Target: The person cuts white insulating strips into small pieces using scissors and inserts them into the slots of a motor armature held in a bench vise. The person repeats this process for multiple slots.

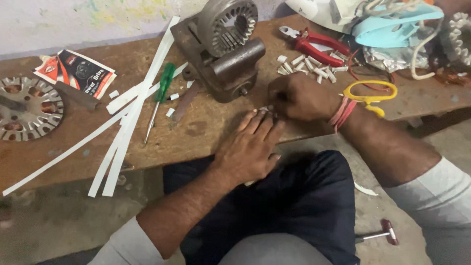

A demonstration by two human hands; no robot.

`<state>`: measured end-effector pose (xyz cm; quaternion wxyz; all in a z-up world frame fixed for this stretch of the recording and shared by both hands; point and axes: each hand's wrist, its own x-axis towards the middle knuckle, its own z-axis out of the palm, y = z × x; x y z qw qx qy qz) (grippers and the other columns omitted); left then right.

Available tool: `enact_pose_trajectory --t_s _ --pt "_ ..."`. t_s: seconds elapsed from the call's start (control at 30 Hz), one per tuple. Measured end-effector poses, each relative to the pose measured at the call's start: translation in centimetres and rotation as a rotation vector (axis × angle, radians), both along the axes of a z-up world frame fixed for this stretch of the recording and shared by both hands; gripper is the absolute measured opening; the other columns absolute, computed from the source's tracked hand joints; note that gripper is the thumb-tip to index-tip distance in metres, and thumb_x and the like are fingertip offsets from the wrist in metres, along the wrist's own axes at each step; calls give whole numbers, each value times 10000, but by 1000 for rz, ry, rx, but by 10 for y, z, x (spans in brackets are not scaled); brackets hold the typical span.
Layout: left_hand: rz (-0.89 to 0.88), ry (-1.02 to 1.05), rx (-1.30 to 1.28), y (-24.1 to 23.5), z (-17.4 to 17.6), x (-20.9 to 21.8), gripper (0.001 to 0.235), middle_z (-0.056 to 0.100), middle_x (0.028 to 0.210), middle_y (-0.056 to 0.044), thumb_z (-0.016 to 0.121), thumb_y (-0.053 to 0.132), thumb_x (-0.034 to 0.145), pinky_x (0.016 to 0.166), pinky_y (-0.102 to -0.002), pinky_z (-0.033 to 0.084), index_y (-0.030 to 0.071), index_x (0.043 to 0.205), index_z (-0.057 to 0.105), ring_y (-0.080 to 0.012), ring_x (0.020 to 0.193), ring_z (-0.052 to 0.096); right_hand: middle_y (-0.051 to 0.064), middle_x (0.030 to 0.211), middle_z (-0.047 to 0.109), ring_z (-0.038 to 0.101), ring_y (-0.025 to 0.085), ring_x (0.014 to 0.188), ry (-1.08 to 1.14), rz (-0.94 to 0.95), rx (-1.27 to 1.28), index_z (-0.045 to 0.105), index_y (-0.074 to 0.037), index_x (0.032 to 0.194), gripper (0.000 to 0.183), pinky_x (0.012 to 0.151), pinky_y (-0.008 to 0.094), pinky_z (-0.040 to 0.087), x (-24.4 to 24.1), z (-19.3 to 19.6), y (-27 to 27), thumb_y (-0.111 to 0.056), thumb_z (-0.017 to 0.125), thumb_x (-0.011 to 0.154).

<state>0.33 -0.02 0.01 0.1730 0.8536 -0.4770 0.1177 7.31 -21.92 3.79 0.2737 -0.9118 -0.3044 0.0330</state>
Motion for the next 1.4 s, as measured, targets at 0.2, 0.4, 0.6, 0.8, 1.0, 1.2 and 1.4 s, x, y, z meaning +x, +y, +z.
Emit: enact_pose_trajectory --t_s 0.2,0.4,0.6,0.8,1.0,1.2,1.4 --pt "18 17 23 -2 3 1 732 539 1393 -297 765 351 800 1196 -523 304 -54 1359 522 -424 1361 478 216 825 687 682 392 769 -24 -26 0 681 -10 885 93 696 452 534 -2 4 6 -61 634 822" --pt "11 73 29 0 5 3 683 549 1379 -285 777 356 803 1201 -535 296 -51 1301 547 -429 1353 481 231 826 663 660 436 808 -119 -43 52 625 9 873 106 715 493 515 -14 2 11 -67 661 809" --pt "33 81 7 -1 6 -1 675 560 1365 -259 783 369 788 1200 -544 293 -19 1294 563 -417 1357 477 217 848 674 663 414 807 -125 -66 7 656 -18 863 93 721 480 525 -14 -2 11 -72 680 792" --pt "51 4 -83 0 0 -5 697 540 1378 -286 794 377 765 1179 -565 292 -28 1281 558 -435 1340 479 180 922 695 674 382 835 -171 -133 48 700 -37 1012 226 741 471 540 -18 5 3 -141 701 812" --pt "148 22 -82 -20 -1 -11 727 505 1393 -330 821 378 707 1186 -596 282 -26 1242 538 -481 1357 445 189 921 622 623 420 862 -446 -157 -84 664 -32 968 264 709 512 496 -45 2 15 -236 766 835" --pt "129 -2 -131 -20 -3 -9 787 500 1379 -362 821 363 698 1166 -601 288 -88 1261 508 -498 1338 444 168 929 631 644 397 887 -389 -65 -157 620 -41 1001 283 730 507 508 -38 0 12 -214 732 808" --pt "111 18 -156 -17 -2 -9 660 522 1351 -365 805 327 733 1184 -592 300 -49 1194 517 -497 1339 470 156 929 636 646 398 888 -343 -51 -215 628 -52 982 294 718 500 522 -35 -2 16 -225 741 774"
